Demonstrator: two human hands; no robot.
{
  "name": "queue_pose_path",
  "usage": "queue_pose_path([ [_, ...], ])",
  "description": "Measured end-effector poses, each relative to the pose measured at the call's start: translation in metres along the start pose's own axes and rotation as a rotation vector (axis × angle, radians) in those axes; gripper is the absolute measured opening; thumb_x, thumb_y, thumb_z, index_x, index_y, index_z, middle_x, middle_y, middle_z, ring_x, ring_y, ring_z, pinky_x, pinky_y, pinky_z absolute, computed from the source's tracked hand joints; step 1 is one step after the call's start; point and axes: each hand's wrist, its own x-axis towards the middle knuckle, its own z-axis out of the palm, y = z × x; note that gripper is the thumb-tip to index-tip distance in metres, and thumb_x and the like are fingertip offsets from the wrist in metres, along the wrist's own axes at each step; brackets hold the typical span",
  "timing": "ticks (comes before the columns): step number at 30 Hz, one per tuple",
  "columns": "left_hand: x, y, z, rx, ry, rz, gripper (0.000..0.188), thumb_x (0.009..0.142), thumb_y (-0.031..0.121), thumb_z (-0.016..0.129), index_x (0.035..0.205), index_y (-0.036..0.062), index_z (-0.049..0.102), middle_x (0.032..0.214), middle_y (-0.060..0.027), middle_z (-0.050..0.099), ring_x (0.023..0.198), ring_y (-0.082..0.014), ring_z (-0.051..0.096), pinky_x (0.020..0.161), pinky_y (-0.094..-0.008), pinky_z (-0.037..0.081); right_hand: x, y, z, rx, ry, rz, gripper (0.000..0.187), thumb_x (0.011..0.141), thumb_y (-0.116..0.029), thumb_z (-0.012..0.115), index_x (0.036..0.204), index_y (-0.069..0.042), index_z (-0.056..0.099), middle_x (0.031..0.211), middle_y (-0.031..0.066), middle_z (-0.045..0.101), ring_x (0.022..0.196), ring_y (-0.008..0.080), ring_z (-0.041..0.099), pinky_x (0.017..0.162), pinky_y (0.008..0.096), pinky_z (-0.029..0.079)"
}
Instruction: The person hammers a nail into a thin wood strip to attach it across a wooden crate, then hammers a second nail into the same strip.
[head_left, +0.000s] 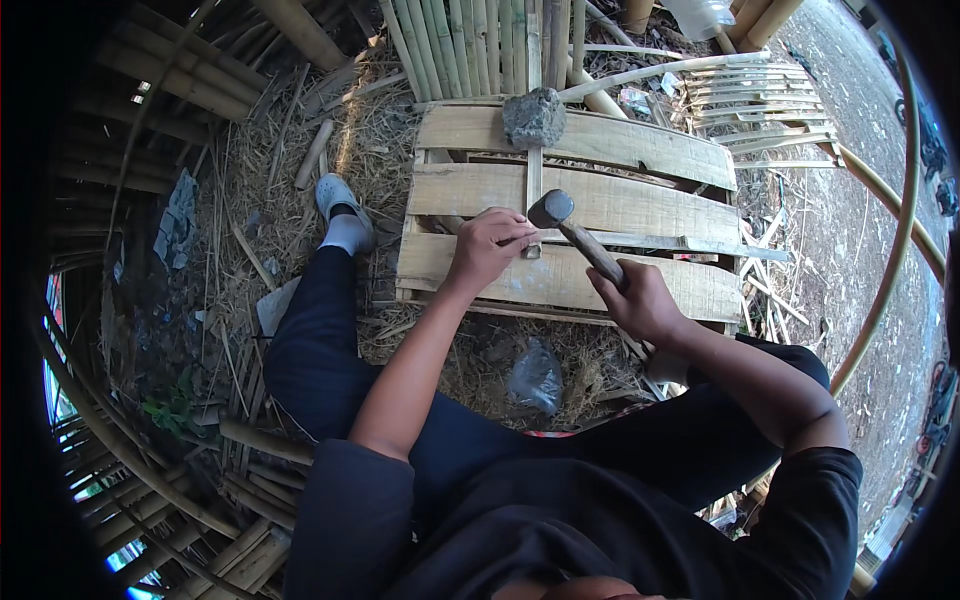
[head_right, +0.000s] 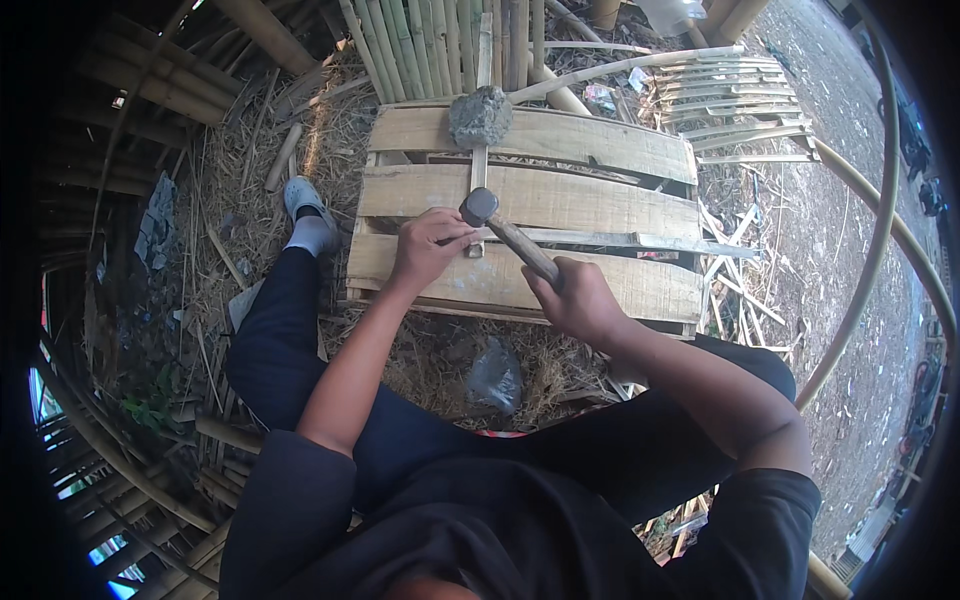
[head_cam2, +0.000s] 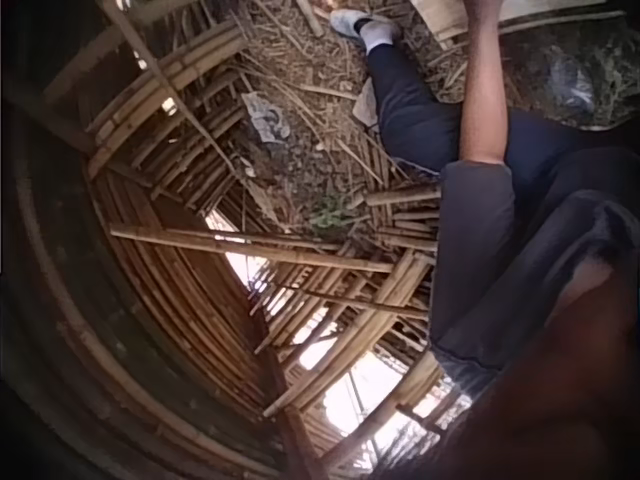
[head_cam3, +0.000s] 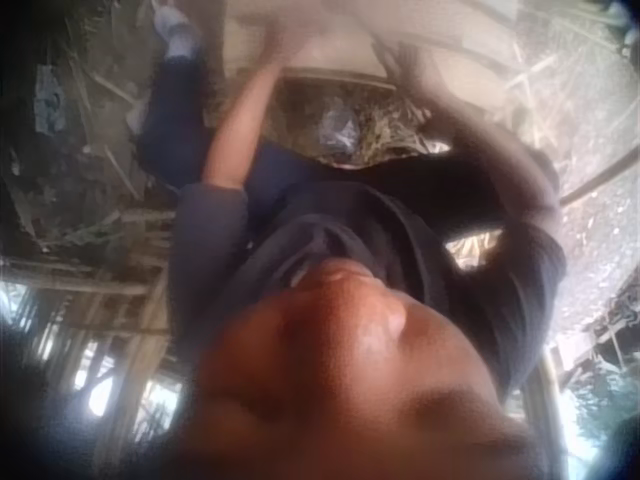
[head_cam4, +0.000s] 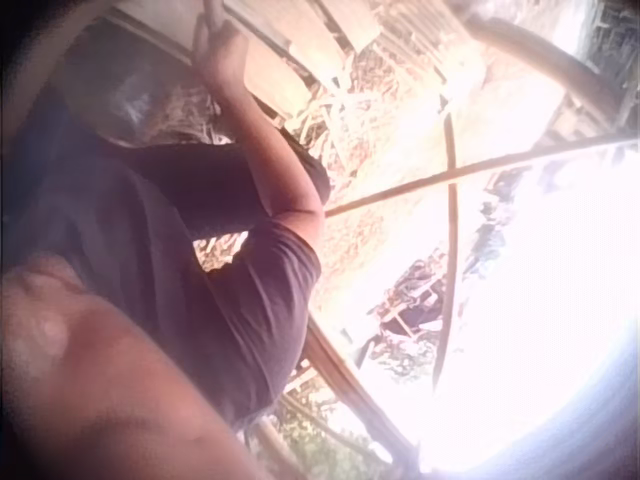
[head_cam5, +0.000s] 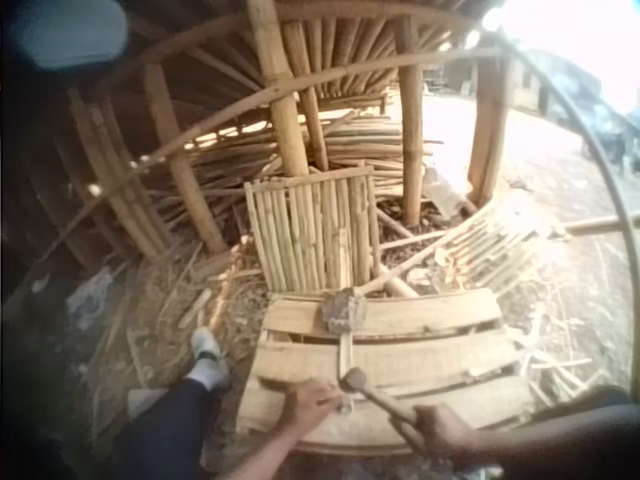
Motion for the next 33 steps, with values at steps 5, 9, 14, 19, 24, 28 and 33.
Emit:
queue_pose_path([
  [5,-0.001,-0.002,-0.003,0.019,-0.051,-0.014,0.012,0.078,0.007,0.086,0.087,0.004,0.079,0.083,-0.0081,0.074,0.093,-0.0242,0.073,0.081,-0.0357,0.058,0.002,0.005,-0.002,-0.039,-0.048,0.025,0.051,0.101,-0.039,0.065,0.076,0.006,0.063,0.056,0.018,0.062,0.051,0.0285,0.067,0.054,0.0418,0.053],
  [9,0.0,-0.003,-0.002,0.035,-0.044,-0.009,0.012,0.075,0.004,0.085,0.082,0.0015,0.075,0.084,-0.01,0.073,0.092,-0.0256,0.073,0.08,-0.0359,0.058,0.0,0.004,0.001,-0.03,-0.001,-0.024,0.051,0.099,-0.041,0.066,0.078,0.006,0.064,0.061,0.0222,0.063,0.057,0.0331,0.068,0.058,0.0458,0.053],
  [14,-0.002,-0.004,-0.003,0.005,-0.041,-0.032,0.014,0.073,0.002,0.085,0.08,0.001,0.073,0.086,-0.0119,0.073,0.09,-0.0261,0.073,0.078,-0.0359,0.058,0.002,0.009,0.001,-0.179,-0.021,-0.064,0.051,0.097,-0.042,0.068,0.079,0.005,0.065,0.066,0.0263,0.064,0.065,0.0402,0.069,0.064,0.0494,0.054],
  [19,-0.001,0.001,-0.003,0.073,-0.056,-0.049,0.014,0.074,0.003,0.085,0.084,0.0016,0.075,0.086,-0.0116,0.07,0.083,-0.026,0.07,0.074,-0.0359,0.056,0.003,0.001,-0.005,0.034,0.054,-0.078,0.048,0.097,-0.036,0.072,0.073,0.004,0.063,0.054,0.014,0.055,0.049,0.0177,0.05,0.05,0.0399,0.044],
  [24,-0.001,0.005,0.0,-0.022,-0.045,-0.12,0.015,0.081,0.008,0.085,0.094,0.0034,0.079,0.09,-0.0078,0.072,0.079,-0.0195,0.069,0.07,-0.03,0.054,0.01,0.014,-0.023,-0.136,0.219,-0.16,0.054,0.097,-0.04,0.071,0.071,0.006,0.062,0.053,0.0143,0.052,0.048,0.0185,0.046,0.051,0.041,0.041],
  [28,-0.003,0.006,-0.003,-0.029,-0.058,-0.099,0.018,0.082,0.009,0.085,0.098,0.0032,0.079,0.091,-0.0077,0.073,0.08,-0.0173,0.07,0.071,-0.0292,0.054,-0.001,-0.009,-0.054,-0.133,0.169,0.008,0.057,0.099,-0.044,0.064,0.073,0.008,0.065,0.065,0.0283,0.063,0.065,0.0469,0.066,0.064,0.0508,0.052],
  [33,-0.003,0.003,0.003,-0.02,0.001,-0.116,0.022,0.085,0.008,0.083,0.105,0.0019,0.077,0.09,-0.0044,0.071,0.068,-0.0071,0.059,0.061,-0.0242,0.048,-0.008,0.005,-0.074,-0.13,0.283,-0.03,0.058,0.098,-0.044,0.065,0.074,0.009,0.065,0.062,0.0279,0.062,0.062,0.0457,0.065,0.063,0.0507,0.052],
])
